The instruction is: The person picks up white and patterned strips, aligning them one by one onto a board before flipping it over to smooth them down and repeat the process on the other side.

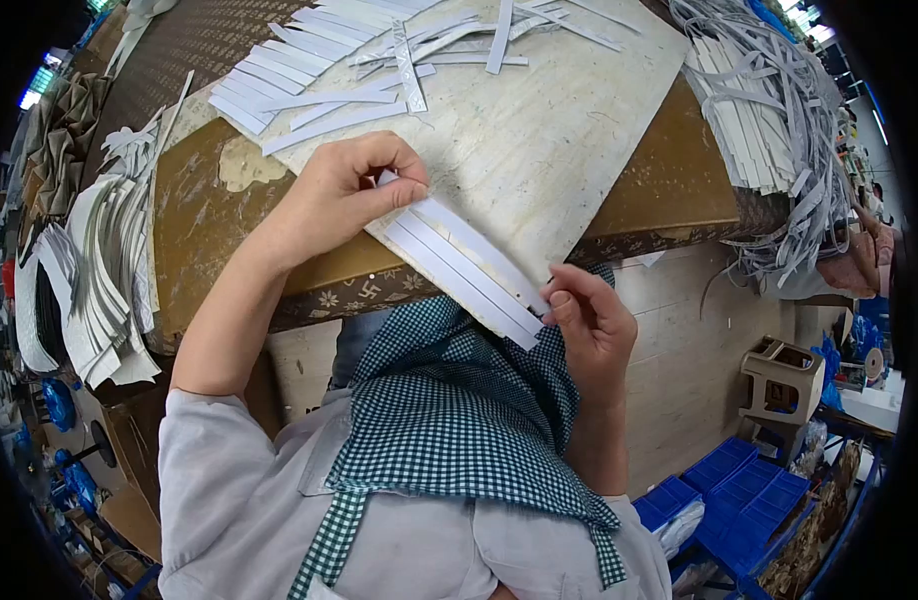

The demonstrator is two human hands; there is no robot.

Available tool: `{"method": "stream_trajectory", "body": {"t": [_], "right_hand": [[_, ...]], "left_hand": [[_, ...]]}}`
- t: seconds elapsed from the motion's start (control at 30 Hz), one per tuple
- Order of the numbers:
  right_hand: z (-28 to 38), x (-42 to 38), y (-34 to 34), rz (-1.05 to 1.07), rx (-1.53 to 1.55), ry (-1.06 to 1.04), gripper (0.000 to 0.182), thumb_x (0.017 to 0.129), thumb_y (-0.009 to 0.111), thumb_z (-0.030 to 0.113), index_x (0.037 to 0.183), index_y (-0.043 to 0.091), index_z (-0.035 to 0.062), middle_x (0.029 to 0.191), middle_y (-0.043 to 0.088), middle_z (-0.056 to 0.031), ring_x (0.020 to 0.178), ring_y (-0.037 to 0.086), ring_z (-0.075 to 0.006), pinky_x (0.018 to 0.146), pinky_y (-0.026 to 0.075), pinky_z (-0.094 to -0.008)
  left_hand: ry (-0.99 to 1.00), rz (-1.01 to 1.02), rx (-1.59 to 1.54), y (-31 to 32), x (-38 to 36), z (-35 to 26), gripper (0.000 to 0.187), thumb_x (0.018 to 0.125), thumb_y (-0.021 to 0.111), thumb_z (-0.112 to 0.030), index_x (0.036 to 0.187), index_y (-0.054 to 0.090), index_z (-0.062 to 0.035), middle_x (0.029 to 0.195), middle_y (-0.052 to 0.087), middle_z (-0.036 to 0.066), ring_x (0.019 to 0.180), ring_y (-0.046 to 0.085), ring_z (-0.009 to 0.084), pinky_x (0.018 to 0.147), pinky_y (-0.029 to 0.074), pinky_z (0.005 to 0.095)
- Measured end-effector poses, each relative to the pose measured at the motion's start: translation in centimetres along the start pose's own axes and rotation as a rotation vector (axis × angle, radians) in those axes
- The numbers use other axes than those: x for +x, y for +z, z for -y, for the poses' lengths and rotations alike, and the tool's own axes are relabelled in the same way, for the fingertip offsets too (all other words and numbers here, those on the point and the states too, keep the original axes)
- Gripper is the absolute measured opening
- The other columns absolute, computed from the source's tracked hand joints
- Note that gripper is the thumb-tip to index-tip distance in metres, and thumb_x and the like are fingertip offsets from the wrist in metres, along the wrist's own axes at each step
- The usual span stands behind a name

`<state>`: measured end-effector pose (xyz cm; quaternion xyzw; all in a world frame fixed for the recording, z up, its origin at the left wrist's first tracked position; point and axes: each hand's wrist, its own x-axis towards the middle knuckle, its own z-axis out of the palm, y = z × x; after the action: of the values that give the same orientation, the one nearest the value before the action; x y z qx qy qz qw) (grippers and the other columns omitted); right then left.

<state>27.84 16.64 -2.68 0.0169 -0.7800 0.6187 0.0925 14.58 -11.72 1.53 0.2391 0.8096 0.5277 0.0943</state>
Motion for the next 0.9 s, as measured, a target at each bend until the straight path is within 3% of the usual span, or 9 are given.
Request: {"method": "stream_trajectory", "body": {"t": [0.13,0.33,0.53,0.73,0.9], "right_hand": [[-0.7,-0.8,0.0,-0.057,-0.021,0.055,0.016,0.094,0.067,0.005,0.109,0.071,-0.0010,0.090,0.068,-0.0048,0.070,0.059,-0.0078,0.062,0.049,-0.0214],[0.2,-0.4,0.1,-0.080,-0.220,-0.062,0.016,0.092,0.071,0.008,0.107,0.071,0.0008,0.087,0.067,-0.0050,0.072,0.059,-0.0095,0.063,0.048,-0.0231],[-0.1,-0.9,0.0,-0.059,-0.168,0.016,0.013,0.091,0.071,0.007,0.102,0.072,-0.0004,0.086,0.067,-0.0049,0.071,0.060,-0.0106,0.063,0.048,-0.0234],[-0.8,-1.2,-0.1,-0.079,-0.207,-0.032,0.014,0.092,0.068,0.004,0.104,0.072,-0.0019,0.087,0.066,-0.0065,0.072,0.058,-0.0104,0.062,0.046,-0.0233],[-1.1,-1.4,0.8,-0.206,-0.093,-0.001,0.014,0.094,0.065,0.002,0.107,0.069,-0.0021,0.088,0.064,-0.0014,0.073,0.056,-0.0049,0.064,0.046,-0.0184]], "left_hand": [[-0.239,0.161,-0.172,-0.4,1.1,0.6,0.012,0.092,0.071,-0.007,0.103,0.069,-0.0021,0.083,0.064,-0.003,0.075,0.059,0.0054,0.069,0.050,0.0205],[-0.249,0.152,-0.527,0.1,1.5,0.2,0.013,0.090,0.073,-0.007,0.099,0.067,-0.0006,0.085,0.069,0.004,0.077,0.070,0.0102,0.072,0.057,0.0223],[-0.307,0.050,-0.507,0.5,1.4,0.5,0.012,0.090,0.074,-0.009,0.098,0.068,-0.0020,0.084,0.071,0.004,0.077,0.070,0.0097,0.068,0.055,0.0206],[-0.284,0.127,-0.266,0.1,1.3,1.7,0.007,0.090,0.073,-0.008,0.094,0.071,-0.0033,0.079,0.066,-0.001,0.067,0.058,0.0049,0.063,0.047,0.0186],[-0.180,0.212,-0.025,0.2,2.1,2.7,0.004,0.088,0.072,-0.004,0.090,0.069,-0.0012,0.084,0.063,0.000,0.073,0.056,0.0082,0.067,0.046,0.0230]]}}
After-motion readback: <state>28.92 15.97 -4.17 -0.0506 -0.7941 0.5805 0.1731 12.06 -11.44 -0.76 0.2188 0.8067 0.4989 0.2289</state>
